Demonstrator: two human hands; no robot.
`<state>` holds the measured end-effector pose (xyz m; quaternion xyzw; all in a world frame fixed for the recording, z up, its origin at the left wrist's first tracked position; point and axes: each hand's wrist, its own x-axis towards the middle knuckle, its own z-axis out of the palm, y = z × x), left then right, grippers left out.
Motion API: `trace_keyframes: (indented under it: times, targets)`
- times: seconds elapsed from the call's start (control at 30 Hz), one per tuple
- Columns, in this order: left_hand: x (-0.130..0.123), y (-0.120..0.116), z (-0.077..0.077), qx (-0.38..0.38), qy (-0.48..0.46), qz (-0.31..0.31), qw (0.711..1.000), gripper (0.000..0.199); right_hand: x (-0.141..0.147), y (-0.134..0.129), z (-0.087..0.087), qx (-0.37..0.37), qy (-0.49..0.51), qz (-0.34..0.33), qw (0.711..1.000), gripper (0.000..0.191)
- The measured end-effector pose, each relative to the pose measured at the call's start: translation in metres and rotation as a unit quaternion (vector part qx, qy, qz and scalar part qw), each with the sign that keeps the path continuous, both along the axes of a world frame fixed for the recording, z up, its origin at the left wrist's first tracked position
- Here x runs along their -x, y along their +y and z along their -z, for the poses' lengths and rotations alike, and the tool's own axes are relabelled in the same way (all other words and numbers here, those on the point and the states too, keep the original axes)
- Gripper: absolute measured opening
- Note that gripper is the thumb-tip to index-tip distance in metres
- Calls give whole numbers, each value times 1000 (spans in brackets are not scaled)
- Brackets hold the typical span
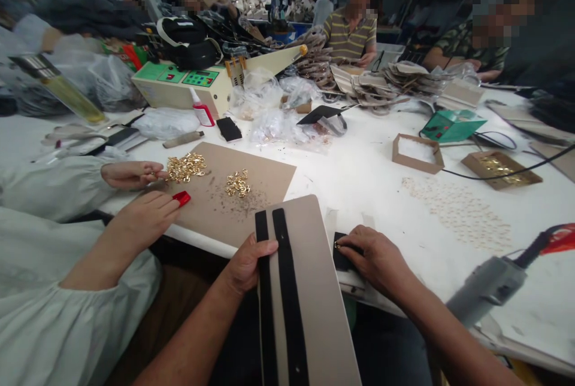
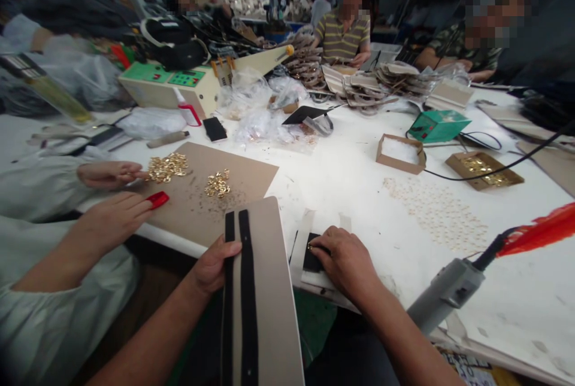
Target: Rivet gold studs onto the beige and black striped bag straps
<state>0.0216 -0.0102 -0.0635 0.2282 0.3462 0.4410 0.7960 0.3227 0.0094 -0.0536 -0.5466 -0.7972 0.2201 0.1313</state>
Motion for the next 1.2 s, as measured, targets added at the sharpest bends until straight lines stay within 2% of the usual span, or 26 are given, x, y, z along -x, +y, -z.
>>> trace_keyframes:
  times: [0.13, 0.27, 0.5, 0.8, 0.9, 1.07, 1.13, 1.2]
  targets:
    - [-1, -1, 0, 7, 2, -6, 1000, 42, -1, -5, 7, -52, 23, 16, 998, 20]
    - [-1, -1, 0, 5, -5, -9, 1000, 42, -3, -8, 11, -84, 23, -3, 996, 21]
    - [0, 0, 2, -4, -10, 0, 1000, 45, -2, -1, 3, -38, -3, -25, 999, 23]
    - [0, -1, 1, -7, -11, 2, 1000, 49, -4, 1, 7, -23, 19, -20, 999, 22]
    - [0, 0, 2, -4, -8, 2, 1000, 52, -1, -2, 2, -38, -23, -25, 999, 24]
    - [-1, 0, 1, -2, -3, 2, 1000, 50, 11, -5, -17, -31, -141, -42, 989, 27]
    - [-2, -1, -2, -2, 4, -2, 1000, 47, 13, -5, -20, -25, -157, -44, 986, 27]
    - [-3, -3, -8, -1, 15, -6, 1000, 46, 10, -6, -20, -21, -132, -43, 990, 28]
